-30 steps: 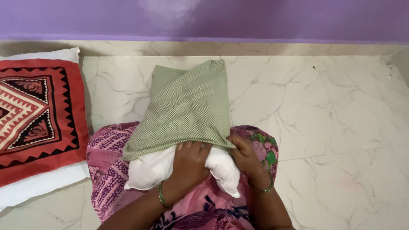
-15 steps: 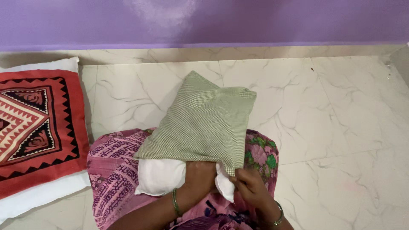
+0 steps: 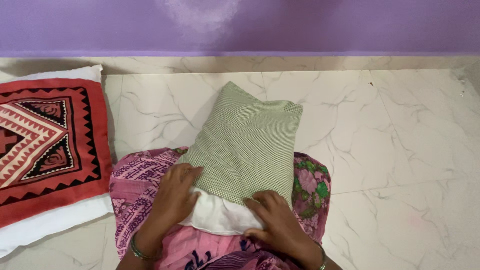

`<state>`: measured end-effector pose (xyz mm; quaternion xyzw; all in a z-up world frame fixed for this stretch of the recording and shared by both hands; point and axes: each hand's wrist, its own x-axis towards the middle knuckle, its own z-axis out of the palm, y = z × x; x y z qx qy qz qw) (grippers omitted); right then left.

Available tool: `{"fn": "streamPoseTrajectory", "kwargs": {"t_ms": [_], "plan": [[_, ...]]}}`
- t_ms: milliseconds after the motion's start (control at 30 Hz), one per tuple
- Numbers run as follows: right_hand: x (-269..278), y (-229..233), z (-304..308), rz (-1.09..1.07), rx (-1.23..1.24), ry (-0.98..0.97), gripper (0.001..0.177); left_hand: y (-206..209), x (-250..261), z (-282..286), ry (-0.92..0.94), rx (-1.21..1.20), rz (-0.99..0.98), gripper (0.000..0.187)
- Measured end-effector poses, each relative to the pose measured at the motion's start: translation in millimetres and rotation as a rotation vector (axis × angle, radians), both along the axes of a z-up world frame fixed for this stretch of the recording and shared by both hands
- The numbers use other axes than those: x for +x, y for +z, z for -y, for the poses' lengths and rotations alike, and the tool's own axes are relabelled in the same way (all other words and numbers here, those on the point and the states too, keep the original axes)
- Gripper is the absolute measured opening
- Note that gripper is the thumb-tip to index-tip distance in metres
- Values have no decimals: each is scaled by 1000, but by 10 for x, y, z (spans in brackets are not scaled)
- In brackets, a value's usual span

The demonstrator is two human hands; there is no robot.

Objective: The person inserts a white pillow into a green checkered pillowcase, smoothing the fabric and tucking the edges to fit the pillow. The person then picks up a second pillow with a red patterned cover and begins to insert it into a white pillowcase.

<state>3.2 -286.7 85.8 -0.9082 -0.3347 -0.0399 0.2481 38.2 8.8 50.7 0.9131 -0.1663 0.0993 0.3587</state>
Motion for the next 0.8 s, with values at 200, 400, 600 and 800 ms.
{"fn": "streamPoseTrajectory", "kwargs": {"t_ms": [200, 400, 600, 800], "plan": [[7, -302, -267, -57, -63, -172, 51, -563, 181, -121, 200, -118, -23, 43], [-25, -521, -160, -87, 2, -208, 46, -693, 197, 86, 248, -276, 24, 36], [10, -834, -32, -215, -46, -303, 43, -755, -194, 211, 165, -239, 69, 34], [107, -801, 19, -323, -62, -217, 42, -871, -616, -225, 136, -56, -35, 36]]}}
